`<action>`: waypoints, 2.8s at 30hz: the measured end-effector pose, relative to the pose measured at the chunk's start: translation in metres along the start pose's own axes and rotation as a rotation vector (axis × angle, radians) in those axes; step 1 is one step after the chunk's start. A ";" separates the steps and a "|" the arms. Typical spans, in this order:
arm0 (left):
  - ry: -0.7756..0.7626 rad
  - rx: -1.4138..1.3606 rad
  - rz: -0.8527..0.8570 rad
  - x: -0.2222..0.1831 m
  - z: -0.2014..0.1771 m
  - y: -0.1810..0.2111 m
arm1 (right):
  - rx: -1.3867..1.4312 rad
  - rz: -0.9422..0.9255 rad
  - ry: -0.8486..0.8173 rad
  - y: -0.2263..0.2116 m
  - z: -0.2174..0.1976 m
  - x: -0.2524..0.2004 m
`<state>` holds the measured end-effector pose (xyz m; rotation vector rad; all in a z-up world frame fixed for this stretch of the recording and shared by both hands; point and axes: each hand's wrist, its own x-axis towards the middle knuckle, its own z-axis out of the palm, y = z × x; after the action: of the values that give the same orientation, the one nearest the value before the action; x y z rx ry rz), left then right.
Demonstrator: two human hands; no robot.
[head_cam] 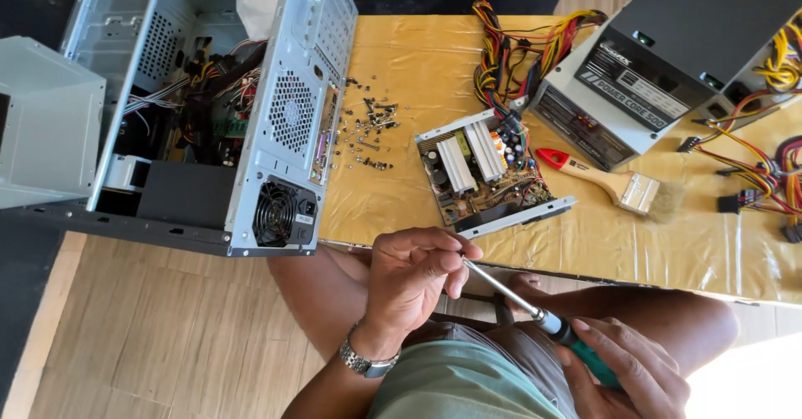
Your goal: Using a screwdriver to remove screws from a computer power supply unit and case for disassembly.
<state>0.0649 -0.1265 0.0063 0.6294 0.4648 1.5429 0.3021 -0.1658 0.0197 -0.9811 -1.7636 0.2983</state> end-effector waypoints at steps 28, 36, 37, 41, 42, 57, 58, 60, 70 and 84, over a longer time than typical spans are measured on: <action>-0.073 0.662 0.017 -0.004 0.048 -0.024 | 0.336 0.752 -0.146 0.014 -0.043 -0.043; -0.263 1.798 0.779 0.026 0.059 -0.015 | 0.320 0.833 0.030 0.026 -0.045 -0.071; -0.263 1.797 0.775 0.031 0.060 -0.016 | 0.318 0.836 0.029 0.026 -0.045 -0.069; -0.411 2.037 0.573 0.048 0.058 -0.022 | 0.326 0.888 0.054 0.025 -0.043 -0.064; -0.433 2.048 0.518 0.052 0.056 -0.025 | 0.332 0.875 0.051 0.025 -0.043 -0.064; -0.470 1.718 -0.021 0.128 0.075 0.053 | 0.215 0.683 -0.006 0.004 -0.041 -0.039; -0.470 1.720 -0.019 0.129 0.075 0.054 | 0.217 0.681 -0.005 0.003 -0.041 -0.037; -0.474 1.630 -0.012 0.133 0.074 0.054 | 0.179 0.665 -0.015 0.002 -0.040 -0.034; -0.522 1.701 0.114 0.125 0.065 0.041 | 0.115 0.506 -0.012 0.003 -0.024 -0.004; -0.513 1.691 0.167 0.109 0.057 0.024 | 0.087 0.450 -0.068 0.001 -0.015 0.006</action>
<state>0.0826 -0.0247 0.0776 2.2936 1.2992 0.7334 0.3150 -0.1644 0.0296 -1.3114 -1.5599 0.6938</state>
